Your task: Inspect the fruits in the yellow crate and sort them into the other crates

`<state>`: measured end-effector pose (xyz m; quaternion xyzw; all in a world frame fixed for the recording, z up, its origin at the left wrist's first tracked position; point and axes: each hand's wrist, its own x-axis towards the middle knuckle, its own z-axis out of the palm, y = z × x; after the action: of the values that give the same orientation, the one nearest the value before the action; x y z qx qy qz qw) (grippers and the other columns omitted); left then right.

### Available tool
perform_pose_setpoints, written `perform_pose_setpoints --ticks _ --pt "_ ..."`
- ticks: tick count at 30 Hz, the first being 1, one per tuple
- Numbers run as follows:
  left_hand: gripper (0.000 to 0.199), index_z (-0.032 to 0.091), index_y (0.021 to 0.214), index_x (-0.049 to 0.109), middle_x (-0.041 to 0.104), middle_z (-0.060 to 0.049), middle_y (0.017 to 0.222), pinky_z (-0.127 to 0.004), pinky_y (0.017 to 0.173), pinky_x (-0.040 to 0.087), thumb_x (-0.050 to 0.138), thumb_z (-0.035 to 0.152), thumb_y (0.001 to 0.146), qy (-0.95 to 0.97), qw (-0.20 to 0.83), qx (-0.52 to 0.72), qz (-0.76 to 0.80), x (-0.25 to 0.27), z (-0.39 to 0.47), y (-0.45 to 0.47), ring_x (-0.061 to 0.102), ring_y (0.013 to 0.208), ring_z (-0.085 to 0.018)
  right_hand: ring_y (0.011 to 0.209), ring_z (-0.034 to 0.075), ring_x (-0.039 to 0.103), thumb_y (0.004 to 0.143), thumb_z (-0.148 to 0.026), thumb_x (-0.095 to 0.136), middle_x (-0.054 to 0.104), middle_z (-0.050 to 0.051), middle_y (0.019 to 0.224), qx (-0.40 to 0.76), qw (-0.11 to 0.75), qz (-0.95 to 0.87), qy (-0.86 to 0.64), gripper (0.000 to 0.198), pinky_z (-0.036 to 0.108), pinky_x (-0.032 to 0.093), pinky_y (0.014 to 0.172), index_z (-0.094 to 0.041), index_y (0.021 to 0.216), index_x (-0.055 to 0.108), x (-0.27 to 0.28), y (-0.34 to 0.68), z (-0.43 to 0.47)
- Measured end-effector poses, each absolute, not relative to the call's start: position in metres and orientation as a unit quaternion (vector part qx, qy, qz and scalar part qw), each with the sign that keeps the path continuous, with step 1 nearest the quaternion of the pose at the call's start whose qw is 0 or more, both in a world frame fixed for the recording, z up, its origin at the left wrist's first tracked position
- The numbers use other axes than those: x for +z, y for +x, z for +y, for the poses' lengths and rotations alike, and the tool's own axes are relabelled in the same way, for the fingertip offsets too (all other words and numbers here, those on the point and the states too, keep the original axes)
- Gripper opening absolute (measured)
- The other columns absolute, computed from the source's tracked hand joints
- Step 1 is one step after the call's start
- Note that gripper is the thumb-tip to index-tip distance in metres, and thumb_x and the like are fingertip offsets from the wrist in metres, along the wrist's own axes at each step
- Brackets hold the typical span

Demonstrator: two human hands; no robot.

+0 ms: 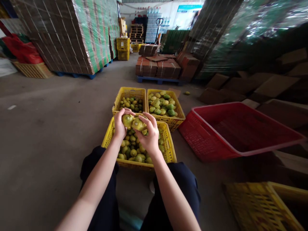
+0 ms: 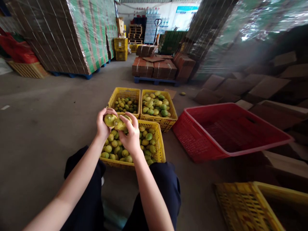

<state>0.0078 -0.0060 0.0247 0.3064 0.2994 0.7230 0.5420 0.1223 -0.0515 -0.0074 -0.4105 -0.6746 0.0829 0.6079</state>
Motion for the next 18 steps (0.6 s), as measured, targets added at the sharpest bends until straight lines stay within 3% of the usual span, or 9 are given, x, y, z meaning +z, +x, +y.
perform_pose_setpoints --ticks 6,11,15,18 --pt "0.038 0.022 0.051 0.068 0.07 -0.002 0.072 -0.023 0.082 0.052 0.056 0.024 0.087 0.302 0.518 0.735 0.316 0.014 -0.008 0.004 0.068 0.083 -0.015 0.12 0.028 0.062 0.079 -0.013 0.067 0.062 0.009 0.127 0.1 0.618 -0.67 -0.398 0.04 0.052 0.05 0.106 -0.031 0.115 0.069 -0.003 0.126 -0.053" --pt "0.044 0.02 0.05 0.065 0.067 -0.003 0.066 -0.023 0.078 0.053 0.05 0.028 0.091 0.289 0.549 0.72 0.31 0.019 -0.004 0.006 0.067 0.074 -0.014 0.118 0.026 0.063 0.069 -0.016 0.081 0.069 0.006 0.122 0.286 0.643 -0.597 -0.385 0.046 0.045 0.051 0.107 -0.028 0.112 0.071 0.002 0.125 -0.053" --pt "0.039 0.018 0.066 0.068 0.063 -0.001 0.063 -0.023 0.072 0.055 0.047 0.033 0.095 0.137 0.666 0.669 0.302 0.02 0.004 0.015 0.063 0.062 -0.012 0.086 0.016 0.069 0.068 -0.024 0.084 0.072 -0.002 0.096 0.502 0.677 -0.387 -0.373 0.06 0.028 0.062 0.076 -0.029 0.124 0.063 -0.003 0.122 -0.044" --pt "0.032 0.017 0.094 0.072 0.066 -0.002 0.071 -0.026 0.074 0.059 0.043 0.029 0.098 0.055 0.725 0.629 0.274 0.017 0.006 0.021 0.066 0.066 -0.013 0.063 0.012 0.067 0.076 -0.029 0.078 0.07 -0.007 0.081 0.596 0.682 -0.218 -0.363 0.043 0.02 0.057 0.052 -0.027 0.116 0.062 -0.008 0.122 -0.032"
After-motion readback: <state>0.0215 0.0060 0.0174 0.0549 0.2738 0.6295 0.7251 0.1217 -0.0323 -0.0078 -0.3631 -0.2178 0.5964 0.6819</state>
